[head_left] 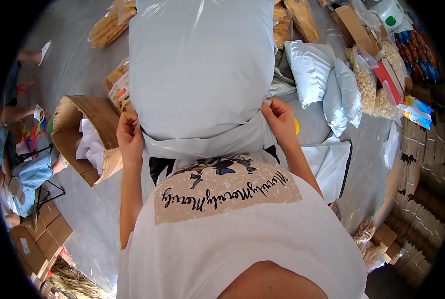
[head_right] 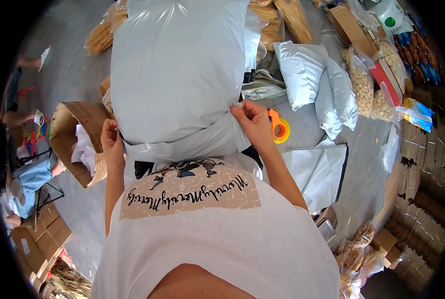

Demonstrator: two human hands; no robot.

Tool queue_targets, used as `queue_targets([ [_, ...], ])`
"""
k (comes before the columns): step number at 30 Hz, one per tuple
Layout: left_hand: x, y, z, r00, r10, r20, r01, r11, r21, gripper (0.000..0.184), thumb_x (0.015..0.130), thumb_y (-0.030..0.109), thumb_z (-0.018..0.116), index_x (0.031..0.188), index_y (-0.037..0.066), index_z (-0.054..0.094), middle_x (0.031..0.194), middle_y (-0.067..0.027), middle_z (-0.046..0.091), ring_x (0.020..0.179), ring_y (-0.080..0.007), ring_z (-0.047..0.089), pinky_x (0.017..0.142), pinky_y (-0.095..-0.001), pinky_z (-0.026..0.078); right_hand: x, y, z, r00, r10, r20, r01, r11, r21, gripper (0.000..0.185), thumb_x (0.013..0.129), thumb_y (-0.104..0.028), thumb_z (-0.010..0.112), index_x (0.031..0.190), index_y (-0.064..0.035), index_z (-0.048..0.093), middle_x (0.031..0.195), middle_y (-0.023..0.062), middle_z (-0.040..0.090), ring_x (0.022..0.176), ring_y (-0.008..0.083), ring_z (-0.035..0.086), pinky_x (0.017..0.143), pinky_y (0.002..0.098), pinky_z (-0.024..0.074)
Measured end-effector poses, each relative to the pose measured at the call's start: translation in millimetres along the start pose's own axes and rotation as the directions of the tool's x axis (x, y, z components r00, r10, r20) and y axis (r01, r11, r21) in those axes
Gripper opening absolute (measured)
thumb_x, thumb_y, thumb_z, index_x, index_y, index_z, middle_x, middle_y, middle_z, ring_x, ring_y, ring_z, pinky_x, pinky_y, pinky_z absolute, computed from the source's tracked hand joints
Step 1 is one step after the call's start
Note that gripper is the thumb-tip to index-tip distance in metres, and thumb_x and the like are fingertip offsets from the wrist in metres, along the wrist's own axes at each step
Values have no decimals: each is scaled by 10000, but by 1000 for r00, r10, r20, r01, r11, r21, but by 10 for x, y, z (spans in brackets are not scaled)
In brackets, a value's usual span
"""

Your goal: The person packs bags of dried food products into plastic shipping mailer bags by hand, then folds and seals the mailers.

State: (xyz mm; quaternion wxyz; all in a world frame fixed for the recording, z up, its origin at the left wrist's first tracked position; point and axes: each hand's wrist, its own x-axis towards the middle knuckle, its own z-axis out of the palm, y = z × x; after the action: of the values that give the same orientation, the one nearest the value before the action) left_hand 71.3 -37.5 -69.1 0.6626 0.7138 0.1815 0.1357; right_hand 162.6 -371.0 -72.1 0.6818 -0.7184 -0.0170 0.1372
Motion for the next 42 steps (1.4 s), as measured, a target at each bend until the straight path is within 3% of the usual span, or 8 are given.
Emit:
queue_targets([
  [9, 30, -88, 193, 998, 46, 40, -49, 995, 86, 273, 789, -91, 402, 1036, 13, 455, 919, -45, 526, 836, -100, 489, 767, -225, 405, 56, 83, 43, 997, 45, 67, -38, 995, -96, 373, 891, -298, 502, 1070, 29, 492, 843, -24, 526, 753, 74, 448, 678, 232, 375],
  [15, 6, 23, 60, 989, 142, -27, -117, 894, 433, 366, 813, -4, 445, 1178, 11, 467, 1062, -77, 545, 966, -136, 516, 838, -236, 396, -83, -554, 107, 994, 101, 41, -54, 787, -614, 410, 891, -296, 458, 1120, 44, 460, 1021, 172, 558, 966, 283, 520, 816, 341, 397],
  [18, -70, 129, 77, 997, -44, -56, 33, 983, -178, 420, 833, 61, 432, 1246, -12, 429, 1197, -107, 495, 1103, -169, 459, 931, -278, 340, -163, -448, 165, 985, -164, 45, 167, 878, -450, 469, 849, -316, 507, 1141, 44, 433, 1089, 223, 513, 1020, 342, 486, 842, 346, 391],
  [21, -163, 241, 128, 992, 66, 112, -68, 998, 16, 702, 742, 286, 553, 1308, -38, 294, 1285, -148, 401, 1181, -205, 380, 976, -311, 290, -124, -391, 201, 961, -257, 106, 273, 800, -535, 567, 800, -343, 572, 1173, 47, 398, 1104, 231, 496, 995, 339, 496, 836, 351, 391],
  [23, -156, 313, 149, 978, 63, 196, -107, 970, 219, 1032, 565, 419, 712, 1341, -40, 211, 1289, -191, 377, 1179, -260, 379, 981, -331, 288, -67, -406, 200, 970, -182, 163, 238, 851, -467, 612, 772, -331, 618, 1188, 52, 383, 1113, 220, 495, 1011, 312, 499, 864, 342, 384],
  [29, 13, 514, 282, 965, -172, 200, 209, 961, -180, 909, 555, 274, 743, 1282, -32, 291, 1164, -175, 455, 1073, -274, 459, 907, -356, 374, 62, -507, 217, 965, 103, 243, -122, 990, 67, 663, 755, -274, 657, 1266, 9, 344, 1245, 128, 432, 1135, 214, 420, 956, 311, 325],
  [36, 165, 693, 453, 961, -92, 260, 185, 914, -361, 796, 638, 277, 680, 1278, -5, 300, 1175, -165, 452, 1058, -288, 479, 873, -375, 414, 23, -424, 77, 957, -48, 286, -10, 980, 199, 876, 662, -283, 733, 1339, -12, 247, 1250, 106, 430, 1145, 193, 412, 960, 300, 328],
  [42, 334, 1151, 794, 967, -115, 229, 184, 934, -307, 855, 617, 279, 697, 1317, 11, 284, 1216, -154, 437, 1075, -273, 478, 899, -359, 399, -47, -456, 73, 929, 181, 323, -352, 705, 615, 821, 647, -239, 724, 1310, -30, 288, 1210, 113, 474, 1100, 221, 481, 929, 348, 399],
])
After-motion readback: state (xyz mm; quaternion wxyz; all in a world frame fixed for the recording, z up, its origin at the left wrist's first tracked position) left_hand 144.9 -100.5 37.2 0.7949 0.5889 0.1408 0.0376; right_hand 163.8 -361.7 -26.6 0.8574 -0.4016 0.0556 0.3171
